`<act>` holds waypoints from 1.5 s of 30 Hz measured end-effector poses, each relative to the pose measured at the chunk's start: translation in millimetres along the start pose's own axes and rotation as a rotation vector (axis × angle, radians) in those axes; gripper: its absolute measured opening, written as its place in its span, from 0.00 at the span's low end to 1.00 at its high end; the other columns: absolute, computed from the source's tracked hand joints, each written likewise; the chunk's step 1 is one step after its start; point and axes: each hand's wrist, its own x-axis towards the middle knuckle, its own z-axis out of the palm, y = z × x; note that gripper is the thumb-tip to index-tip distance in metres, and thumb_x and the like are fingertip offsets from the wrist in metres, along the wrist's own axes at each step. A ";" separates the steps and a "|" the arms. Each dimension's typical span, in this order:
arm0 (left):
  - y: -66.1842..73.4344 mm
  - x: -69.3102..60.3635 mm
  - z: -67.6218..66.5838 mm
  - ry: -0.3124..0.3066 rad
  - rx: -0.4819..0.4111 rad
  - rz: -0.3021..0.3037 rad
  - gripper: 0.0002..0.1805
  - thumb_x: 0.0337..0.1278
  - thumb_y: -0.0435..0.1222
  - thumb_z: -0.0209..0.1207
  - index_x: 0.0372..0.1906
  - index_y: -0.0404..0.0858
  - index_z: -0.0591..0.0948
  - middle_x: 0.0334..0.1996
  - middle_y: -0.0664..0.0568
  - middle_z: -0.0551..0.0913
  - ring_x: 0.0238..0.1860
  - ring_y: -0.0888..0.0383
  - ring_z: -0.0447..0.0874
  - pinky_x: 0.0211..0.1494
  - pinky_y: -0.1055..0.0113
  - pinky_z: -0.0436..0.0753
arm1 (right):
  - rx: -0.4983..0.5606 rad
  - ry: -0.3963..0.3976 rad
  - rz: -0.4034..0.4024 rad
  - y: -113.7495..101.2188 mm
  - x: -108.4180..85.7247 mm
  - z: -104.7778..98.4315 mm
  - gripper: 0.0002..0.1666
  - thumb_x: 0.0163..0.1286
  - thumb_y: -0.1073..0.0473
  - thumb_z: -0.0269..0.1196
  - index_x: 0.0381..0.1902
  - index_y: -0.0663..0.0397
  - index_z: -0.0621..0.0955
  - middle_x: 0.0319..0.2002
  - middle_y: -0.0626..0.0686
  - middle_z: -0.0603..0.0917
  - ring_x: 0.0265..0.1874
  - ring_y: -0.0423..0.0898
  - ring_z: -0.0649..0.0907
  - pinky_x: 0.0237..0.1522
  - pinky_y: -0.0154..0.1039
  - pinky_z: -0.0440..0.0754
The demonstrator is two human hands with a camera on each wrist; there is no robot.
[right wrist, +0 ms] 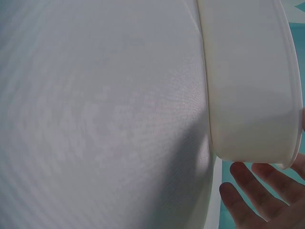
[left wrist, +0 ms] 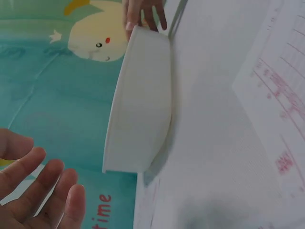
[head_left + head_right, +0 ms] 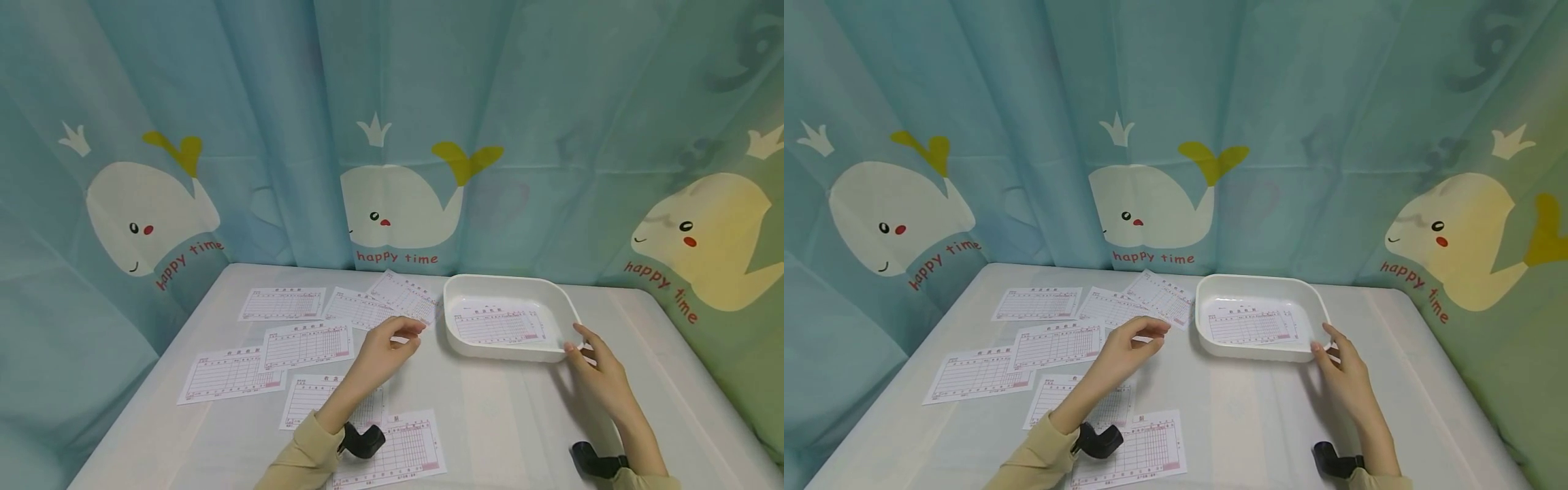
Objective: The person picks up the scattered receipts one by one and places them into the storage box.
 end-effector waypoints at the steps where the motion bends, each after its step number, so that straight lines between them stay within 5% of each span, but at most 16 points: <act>1: -1.3 -3.6 -2.3 0.004 0.005 -0.001 0.11 0.61 0.35 0.59 0.49 0.43 0.82 0.47 0.53 0.84 0.48 0.56 0.82 0.46 0.71 0.81 | 0.001 0.000 0.002 0.0 -0.1 0.2 0.37 0.75 0.48 0.49 0.73 0.61 0.56 0.68 0.77 0.59 0.58 0.74 0.69 0.53 0.70 0.72; 15: -18.2 -43.5 -31.5 0.087 0.012 -0.139 0.12 0.58 0.32 0.61 0.46 0.47 0.83 0.44 0.58 0.84 0.47 0.59 0.81 0.48 0.70 0.78 | 0.002 -0.011 0.026 1.6 -0.2 0.8 0.38 0.75 0.46 0.49 0.74 0.60 0.55 0.68 0.76 0.58 0.59 0.74 0.69 0.53 0.69 0.72; 28: -34.9 -48.7 -64.5 0.097 0.033 -0.184 0.13 0.58 0.32 0.62 0.48 0.43 0.83 0.46 0.52 0.85 0.47 0.57 0.82 0.49 0.70 0.80 | -0.002 0.008 -0.028 2.5 -1.2 1.1 0.37 0.75 0.48 0.49 0.73 0.62 0.57 0.67 0.78 0.60 0.57 0.74 0.70 0.51 0.69 0.72; 45: -69.3 -56.9 -118.6 0.049 0.220 -0.231 0.14 0.57 0.29 0.60 0.50 0.37 0.81 0.49 0.45 0.83 0.46 0.52 0.82 0.50 0.59 0.79 | -0.001 -0.014 -0.001 1.4 -0.2 -0.5 0.38 0.75 0.47 0.49 0.74 0.60 0.55 0.68 0.77 0.58 0.59 0.74 0.69 0.52 0.69 0.72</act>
